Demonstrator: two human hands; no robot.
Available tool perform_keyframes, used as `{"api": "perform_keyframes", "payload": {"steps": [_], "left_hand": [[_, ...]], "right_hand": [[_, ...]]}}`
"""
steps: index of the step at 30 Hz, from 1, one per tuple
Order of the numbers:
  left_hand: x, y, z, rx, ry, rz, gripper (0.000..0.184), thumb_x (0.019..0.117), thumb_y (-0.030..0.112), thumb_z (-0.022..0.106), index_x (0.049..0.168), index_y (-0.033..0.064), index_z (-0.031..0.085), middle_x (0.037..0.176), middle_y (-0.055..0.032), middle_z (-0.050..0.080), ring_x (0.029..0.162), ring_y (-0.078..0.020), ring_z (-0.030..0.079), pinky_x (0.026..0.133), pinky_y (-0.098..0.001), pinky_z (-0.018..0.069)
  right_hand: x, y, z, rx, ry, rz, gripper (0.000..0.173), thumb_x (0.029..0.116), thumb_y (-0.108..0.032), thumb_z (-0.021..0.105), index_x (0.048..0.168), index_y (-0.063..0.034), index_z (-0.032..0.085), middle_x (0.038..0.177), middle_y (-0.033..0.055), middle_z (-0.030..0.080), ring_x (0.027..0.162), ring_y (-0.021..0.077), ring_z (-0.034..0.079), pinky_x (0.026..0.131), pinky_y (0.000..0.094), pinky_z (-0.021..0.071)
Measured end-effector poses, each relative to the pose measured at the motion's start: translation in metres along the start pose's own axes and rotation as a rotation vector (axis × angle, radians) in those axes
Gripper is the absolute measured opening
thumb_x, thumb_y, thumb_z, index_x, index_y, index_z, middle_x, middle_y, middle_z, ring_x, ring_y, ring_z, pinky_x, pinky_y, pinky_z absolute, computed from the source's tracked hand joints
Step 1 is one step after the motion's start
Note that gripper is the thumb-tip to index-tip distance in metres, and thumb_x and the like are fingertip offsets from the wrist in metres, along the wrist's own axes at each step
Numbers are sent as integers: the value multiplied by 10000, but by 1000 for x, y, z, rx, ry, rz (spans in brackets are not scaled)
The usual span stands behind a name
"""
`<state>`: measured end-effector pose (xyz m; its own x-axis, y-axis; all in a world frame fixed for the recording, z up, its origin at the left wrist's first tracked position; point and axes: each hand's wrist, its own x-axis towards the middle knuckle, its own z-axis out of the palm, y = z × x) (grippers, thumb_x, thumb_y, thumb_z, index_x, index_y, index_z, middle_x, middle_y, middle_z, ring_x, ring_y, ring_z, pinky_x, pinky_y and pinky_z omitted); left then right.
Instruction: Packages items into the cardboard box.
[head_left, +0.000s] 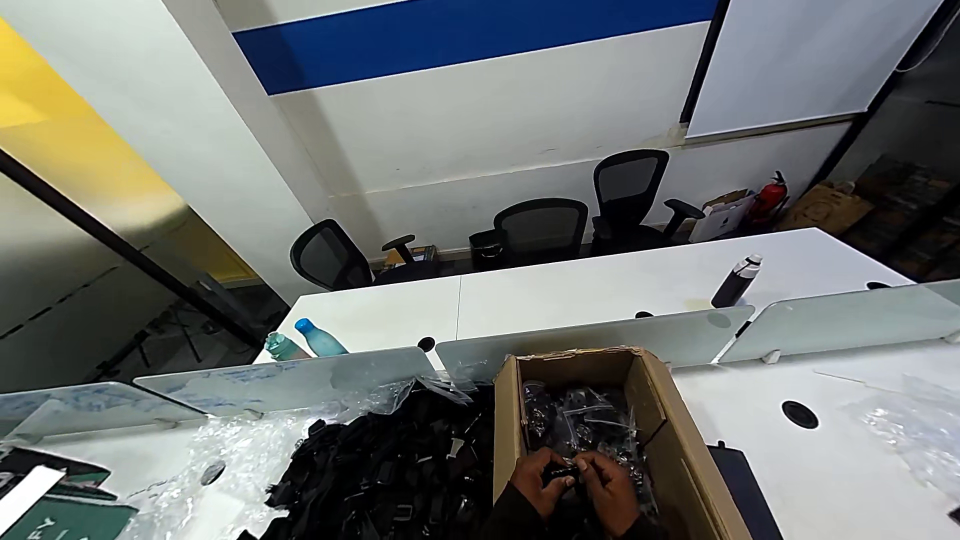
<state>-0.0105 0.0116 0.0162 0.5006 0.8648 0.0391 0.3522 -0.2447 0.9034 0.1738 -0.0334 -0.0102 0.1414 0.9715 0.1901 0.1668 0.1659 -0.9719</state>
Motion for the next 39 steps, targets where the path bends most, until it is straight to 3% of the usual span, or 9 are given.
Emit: {"api": "perform_keyframes", "payload": {"steps": [4,6,8,12,20,23,28,33,39], "left_hand": [[2,1,-4,-87,12,-27,300,903,191,767,1102,-26,714,1020,-136,754,905,-160,732,894,-360,594],[3,0,-4,-114,16,-22,287,897,182,775,1089,-24,720,1019,-129,756,909,-147,732,895,-345,598],[4,0,-4,-119,8,-18,284,896,175,773,1088,-27,721,1027,-131,755,925,-150,731,910,-345,593],[4,0,-5,-127,-29,-42,288,899,175,770,1103,-22,718,1040,-132,752,942,-157,728,922,-353,588],[6,-2,-5,-149,-8,-38,282,897,171,770,1088,-29,715,1030,-131,752,928,-158,729,907,-352,593],[7,-1,-5,-146,-33,-41,292,897,180,772,1094,-28,714,1035,-134,748,933,-157,725,914,-350,589],[6,3,-5,-98,-65,-57,298,919,203,752,1109,-22,706,1032,-137,745,938,-164,722,920,-356,582],[3,9,0,33,-36,-32,309,938,217,720,1139,-18,709,1066,-157,746,989,-208,723,963,-385,565],[0,8,7,179,-24,49,317,970,216,674,1178,-21,705,1142,-181,732,1086,-263,711,1032,-422,541]], "right_hand": [[1,6,1,165,-50,-169,90,900,-81,620,926,-79,707,1153,74,678,1020,122,663,814,259,589],[1,7,-1,191,-54,-159,201,890,-114,625,1085,-79,659,1234,80,637,1042,133,652,788,272,588],[2,4,-2,156,-12,-76,303,943,-206,618,1187,-27,634,1141,69,666,905,97,658,738,263,578],[4,-3,1,74,21,24,192,988,-172,602,997,-32,733,858,11,731,700,42,665,662,227,581],[3,5,1,193,-33,-159,77,923,-116,660,960,-78,717,1102,60,695,1014,132,678,833,276,602],[2,7,-1,172,-30,-138,263,854,-77,646,1115,-66,670,1219,79,650,1037,136,655,782,275,588],[3,-4,0,-4,19,42,208,975,-156,557,1063,-26,693,911,31,701,745,63,650,681,242,566],[3,-3,0,-83,-13,97,223,1000,-170,527,969,-47,710,814,13,693,680,60,639,659,248,560],[3,8,0,50,-12,-82,283,785,-7,530,1026,-39,674,1109,80,670,989,132,659,804,281,582]]}}
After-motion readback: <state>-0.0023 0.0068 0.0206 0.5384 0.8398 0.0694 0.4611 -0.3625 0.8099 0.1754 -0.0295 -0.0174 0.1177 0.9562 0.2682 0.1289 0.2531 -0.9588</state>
